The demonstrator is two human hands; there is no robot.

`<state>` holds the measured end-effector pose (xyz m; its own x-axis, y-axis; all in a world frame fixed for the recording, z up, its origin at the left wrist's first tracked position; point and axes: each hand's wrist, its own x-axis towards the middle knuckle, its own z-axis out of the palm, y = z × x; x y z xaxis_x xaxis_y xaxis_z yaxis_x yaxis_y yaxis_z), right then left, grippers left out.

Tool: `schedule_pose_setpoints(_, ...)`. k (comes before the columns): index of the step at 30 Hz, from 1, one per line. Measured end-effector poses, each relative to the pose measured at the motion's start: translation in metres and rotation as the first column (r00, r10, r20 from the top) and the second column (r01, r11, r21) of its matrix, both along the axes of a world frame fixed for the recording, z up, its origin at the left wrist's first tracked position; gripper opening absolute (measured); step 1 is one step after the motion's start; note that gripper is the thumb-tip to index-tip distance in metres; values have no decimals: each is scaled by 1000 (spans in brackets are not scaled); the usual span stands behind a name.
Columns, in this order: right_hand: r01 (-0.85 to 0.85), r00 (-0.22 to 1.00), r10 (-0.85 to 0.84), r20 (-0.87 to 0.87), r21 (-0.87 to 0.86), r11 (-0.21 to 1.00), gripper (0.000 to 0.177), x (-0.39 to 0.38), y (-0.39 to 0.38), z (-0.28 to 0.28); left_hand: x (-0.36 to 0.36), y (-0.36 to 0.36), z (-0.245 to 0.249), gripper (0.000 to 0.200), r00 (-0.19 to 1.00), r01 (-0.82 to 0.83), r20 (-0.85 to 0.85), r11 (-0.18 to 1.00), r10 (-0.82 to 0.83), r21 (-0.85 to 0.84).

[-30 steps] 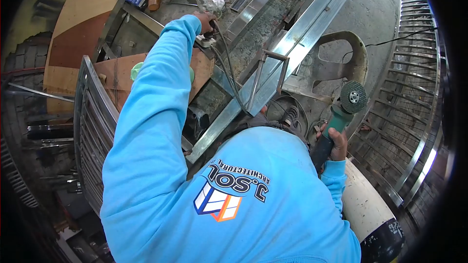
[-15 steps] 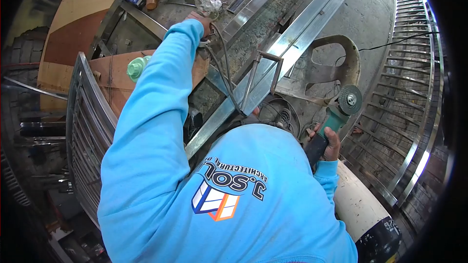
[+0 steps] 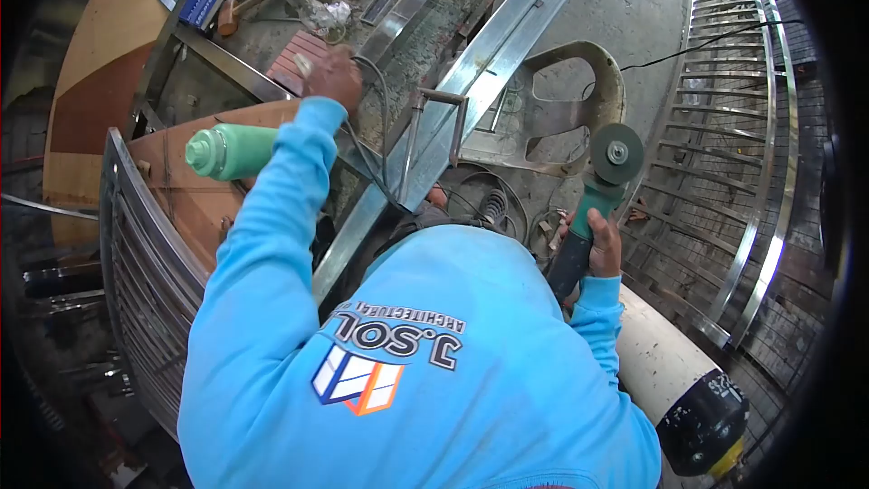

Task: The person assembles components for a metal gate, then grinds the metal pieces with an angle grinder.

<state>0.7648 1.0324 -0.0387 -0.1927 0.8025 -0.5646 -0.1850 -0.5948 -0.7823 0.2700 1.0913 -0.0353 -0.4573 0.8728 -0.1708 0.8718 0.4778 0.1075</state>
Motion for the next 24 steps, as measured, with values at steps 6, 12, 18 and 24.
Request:
schedule_pose_setpoints(6,-247,969,243,56,97,964,63,-5,42,9,116,-49,-41,43,971,-29,220,963,90,-267)
schedule_pose_setpoints(12,-431,867,328,376,235,871,62,-21,66,10,128,-32,-59,46,926,-179,309,973,216,-144)
schedule_pose_setpoints(18,-759,523,307,795,271,593,67,-45,88,5,150,-38,-108,49,973,-217,22,874,230,435)
schedule_pose_setpoints(24,-894,301,339,891,140,425,63,-76,99,3,138,-41,-111,64,937,-227,335,904,100,364)
